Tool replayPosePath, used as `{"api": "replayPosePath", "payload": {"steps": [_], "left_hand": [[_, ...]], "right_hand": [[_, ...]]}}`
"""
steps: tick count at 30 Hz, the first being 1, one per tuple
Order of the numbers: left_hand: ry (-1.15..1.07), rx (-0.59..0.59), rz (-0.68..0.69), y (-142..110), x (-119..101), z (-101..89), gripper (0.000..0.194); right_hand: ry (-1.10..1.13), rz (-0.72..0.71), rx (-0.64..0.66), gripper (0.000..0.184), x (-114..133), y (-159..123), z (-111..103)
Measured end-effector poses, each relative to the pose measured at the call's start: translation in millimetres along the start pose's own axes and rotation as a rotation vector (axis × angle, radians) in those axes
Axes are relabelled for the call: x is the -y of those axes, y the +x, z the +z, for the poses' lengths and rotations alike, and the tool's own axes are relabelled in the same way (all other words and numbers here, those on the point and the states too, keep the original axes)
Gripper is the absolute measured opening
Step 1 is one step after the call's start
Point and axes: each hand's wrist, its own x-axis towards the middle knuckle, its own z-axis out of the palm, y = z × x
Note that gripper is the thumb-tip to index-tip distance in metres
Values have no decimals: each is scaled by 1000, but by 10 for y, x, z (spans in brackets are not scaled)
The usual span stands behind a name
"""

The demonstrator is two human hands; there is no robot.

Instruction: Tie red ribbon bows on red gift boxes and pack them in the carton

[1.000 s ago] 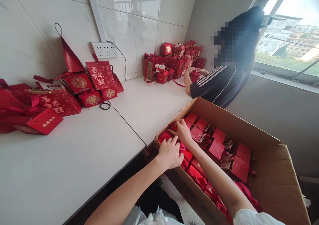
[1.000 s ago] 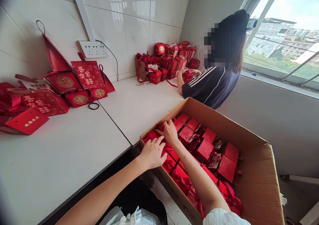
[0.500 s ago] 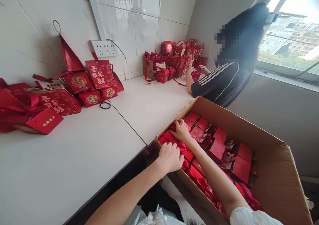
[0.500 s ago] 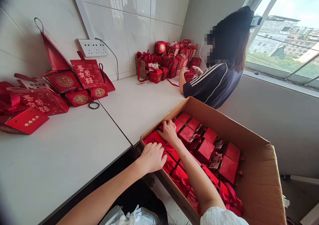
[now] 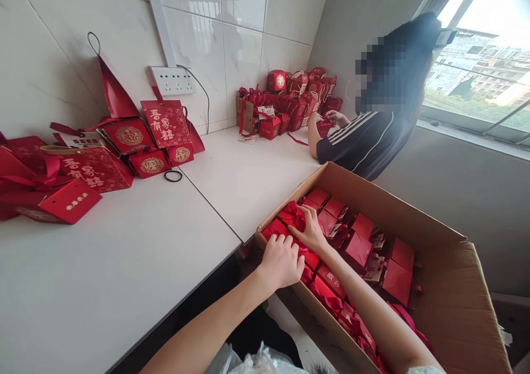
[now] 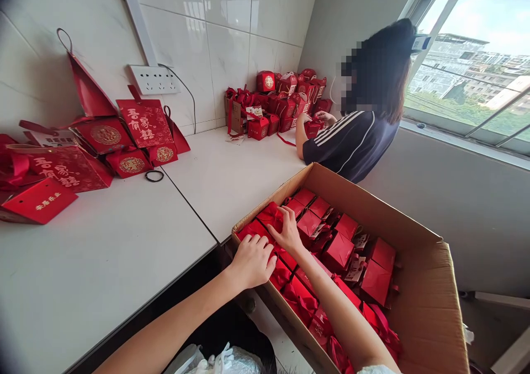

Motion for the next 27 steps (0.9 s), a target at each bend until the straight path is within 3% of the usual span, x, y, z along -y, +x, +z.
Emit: {"api": "replayPosePath", "payload": {"steps": [4,13,18,22,27], "left_hand": [[6,-69,20,1,13,36,32],[-14,-149,76,-13,57,85,25],[-43,-183,85,-12,69,120,23],[-74,-212,100,11,83,162,21],[-204,-431,191,-45,130,188,22]], "right_hand": [[55,-31,-52,59,-55,-16,106],[192,-3,-111,76,-106,4,64],[338,103,-61,79,-87,13,27],[510,241,-36,64,-178,39,-58],[713,386,-96,62,-263,-10,-1]]}}
